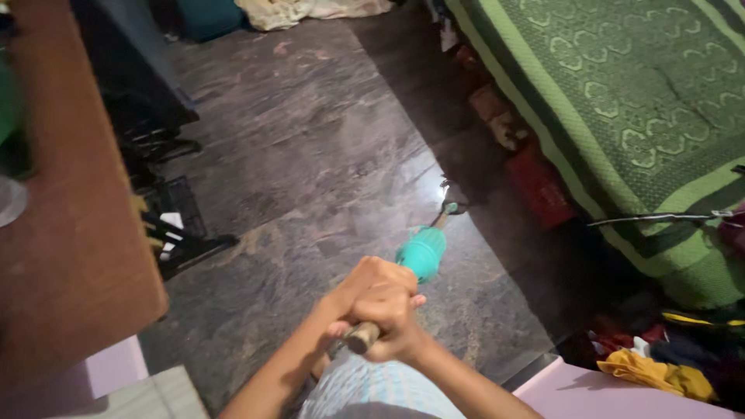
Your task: The person mops a tiled floor in a bedroom using a teal spin mop. They move the mop back and forth across the floor, navigating around furniture and clutter.
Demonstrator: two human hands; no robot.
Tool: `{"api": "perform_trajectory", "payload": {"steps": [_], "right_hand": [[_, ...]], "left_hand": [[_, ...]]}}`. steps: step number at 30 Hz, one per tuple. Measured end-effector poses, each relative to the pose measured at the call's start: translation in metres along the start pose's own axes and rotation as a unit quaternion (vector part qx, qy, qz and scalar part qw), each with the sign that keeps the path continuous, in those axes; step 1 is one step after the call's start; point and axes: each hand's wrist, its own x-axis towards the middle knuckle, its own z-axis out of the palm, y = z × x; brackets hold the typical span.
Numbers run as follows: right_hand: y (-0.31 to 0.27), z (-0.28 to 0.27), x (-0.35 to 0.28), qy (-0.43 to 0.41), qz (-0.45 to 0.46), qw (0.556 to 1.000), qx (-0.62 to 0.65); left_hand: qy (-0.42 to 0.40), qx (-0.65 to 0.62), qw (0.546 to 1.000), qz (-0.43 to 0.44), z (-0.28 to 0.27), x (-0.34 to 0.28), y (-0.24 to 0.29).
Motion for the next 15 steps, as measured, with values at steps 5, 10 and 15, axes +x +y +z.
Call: {"api": "perform_trajectory", "payload": {"steps": [5,10,15], "right_hand": [[-0.050,0.071,0.022,-0.030,-0.026,0.992,0.122],[-0.079,0.121,0.033,-0.073,-0.066,0.976,0.194],[-0.084,0.152,0.034,-0.147,-0.098,0.947,0.269]], "left_hand": [[0.012,0.100,0.993,0.067,-0.051,-0.080,0.045],[0.045,0.247,0.968,0.014,-0.076,-0.145,0.066],[0.113,0.265,0.957,-0.012,-0.085,-0.195,0.076]]}}
